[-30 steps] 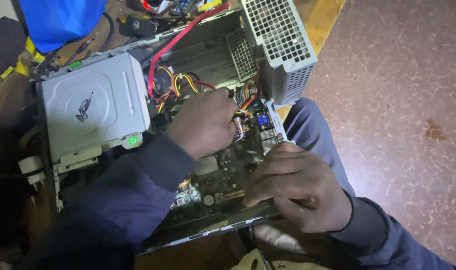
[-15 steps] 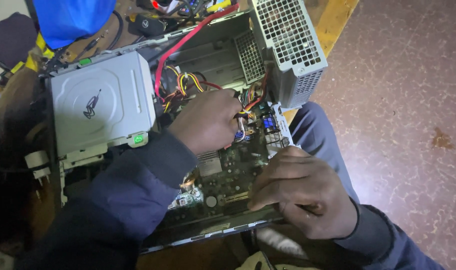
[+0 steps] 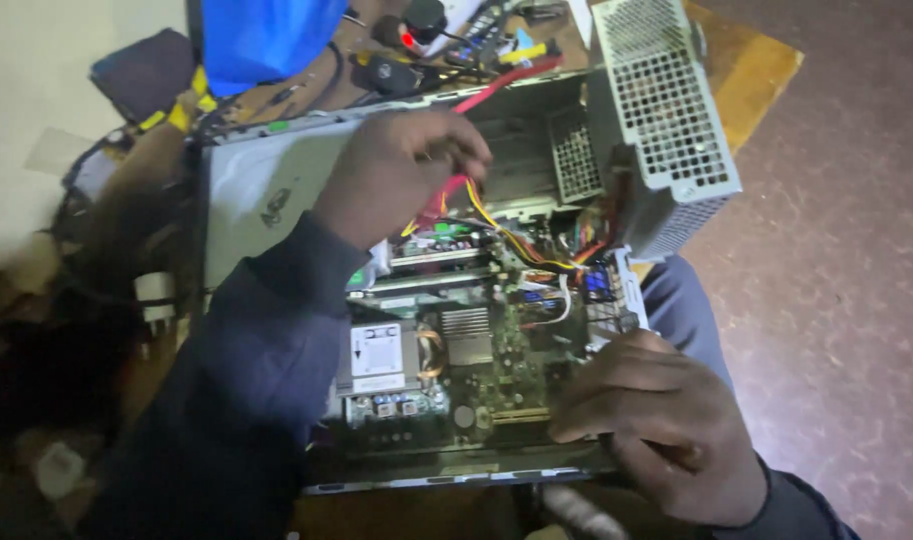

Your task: Connecting internal power and data cables to a computer motherboard inside a desktop case.

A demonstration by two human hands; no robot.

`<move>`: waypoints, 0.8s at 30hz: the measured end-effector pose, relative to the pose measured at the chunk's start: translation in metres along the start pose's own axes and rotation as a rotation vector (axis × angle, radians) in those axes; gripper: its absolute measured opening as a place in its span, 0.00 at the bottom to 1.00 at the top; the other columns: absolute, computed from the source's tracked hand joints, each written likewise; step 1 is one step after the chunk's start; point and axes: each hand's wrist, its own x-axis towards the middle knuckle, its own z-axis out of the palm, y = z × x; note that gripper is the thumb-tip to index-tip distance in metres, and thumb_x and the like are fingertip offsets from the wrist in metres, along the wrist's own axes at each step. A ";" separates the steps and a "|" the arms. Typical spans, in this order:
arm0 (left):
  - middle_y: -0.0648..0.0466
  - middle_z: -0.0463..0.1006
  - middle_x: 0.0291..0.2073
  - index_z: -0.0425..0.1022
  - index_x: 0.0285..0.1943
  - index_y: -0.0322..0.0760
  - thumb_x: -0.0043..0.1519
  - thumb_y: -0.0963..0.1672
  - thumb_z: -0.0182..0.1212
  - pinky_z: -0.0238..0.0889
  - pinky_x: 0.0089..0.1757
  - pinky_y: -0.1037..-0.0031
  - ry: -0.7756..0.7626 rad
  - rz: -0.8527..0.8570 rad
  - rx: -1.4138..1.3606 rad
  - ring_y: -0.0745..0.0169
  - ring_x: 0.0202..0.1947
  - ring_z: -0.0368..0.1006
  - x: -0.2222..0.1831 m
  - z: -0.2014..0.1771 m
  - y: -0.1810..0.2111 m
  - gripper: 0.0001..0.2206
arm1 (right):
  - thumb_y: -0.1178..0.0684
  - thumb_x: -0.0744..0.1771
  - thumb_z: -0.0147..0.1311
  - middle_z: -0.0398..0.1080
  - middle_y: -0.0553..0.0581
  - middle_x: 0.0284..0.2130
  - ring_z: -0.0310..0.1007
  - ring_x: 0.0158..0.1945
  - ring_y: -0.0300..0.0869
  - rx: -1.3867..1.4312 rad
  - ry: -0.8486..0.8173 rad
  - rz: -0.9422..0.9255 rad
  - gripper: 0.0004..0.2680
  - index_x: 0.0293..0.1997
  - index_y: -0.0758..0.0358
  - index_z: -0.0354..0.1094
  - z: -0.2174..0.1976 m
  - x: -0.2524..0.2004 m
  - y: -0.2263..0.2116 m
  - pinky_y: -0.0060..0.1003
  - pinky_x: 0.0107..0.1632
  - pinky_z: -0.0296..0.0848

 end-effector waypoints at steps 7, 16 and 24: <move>0.47 0.88 0.40 0.87 0.50 0.37 0.54 0.36 0.58 0.72 0.38 0.60 0.048 0.238 0.534 0.46 0.34 0.82 0.012 -0.001 -0.052 0.17 | 0.62 0.56 0.54 0.87 0.48 0.36 0.85 0.42 0.39 -0.042 -0.014 0.022 0.12 0.36 0.55 0.83 0.005 0.002 0.000 0.39 0.53 0.73; 0.52 0.83 0.32 0.83 0.43 0.43 0.56 0.41 0.67 0.68 0.36 0.54 0.146 0.183 0.622 0.46 0.31 0.77 0.018 0.010 -0.063 0.08 | 0.61 0.56 0.51 0.86 0.47 0.35 0.84 0.41 0.39 -0.057 -0.011 0.040 0.13 0.36 0.55 0.83 0.007 -0.004 0.003 0.40 0.54 0.74; 0.59 0.82 0.27 0.78 0.38 0.40 0.59 0.41 0.64 0.67 0.30 0.74 -0.008 -0.054 0.174 0.70 0.22 0.79 0.013 -0.005 -0.042 0.02 | 0.64 0.54 0.52 0.86 0.47 0.34 0.84 0.42 0.39 -0.074 0.024 0.056 0.14 0.34 0.53 0.82 0.009 -0.006 0.003 0.40 0.54 0.75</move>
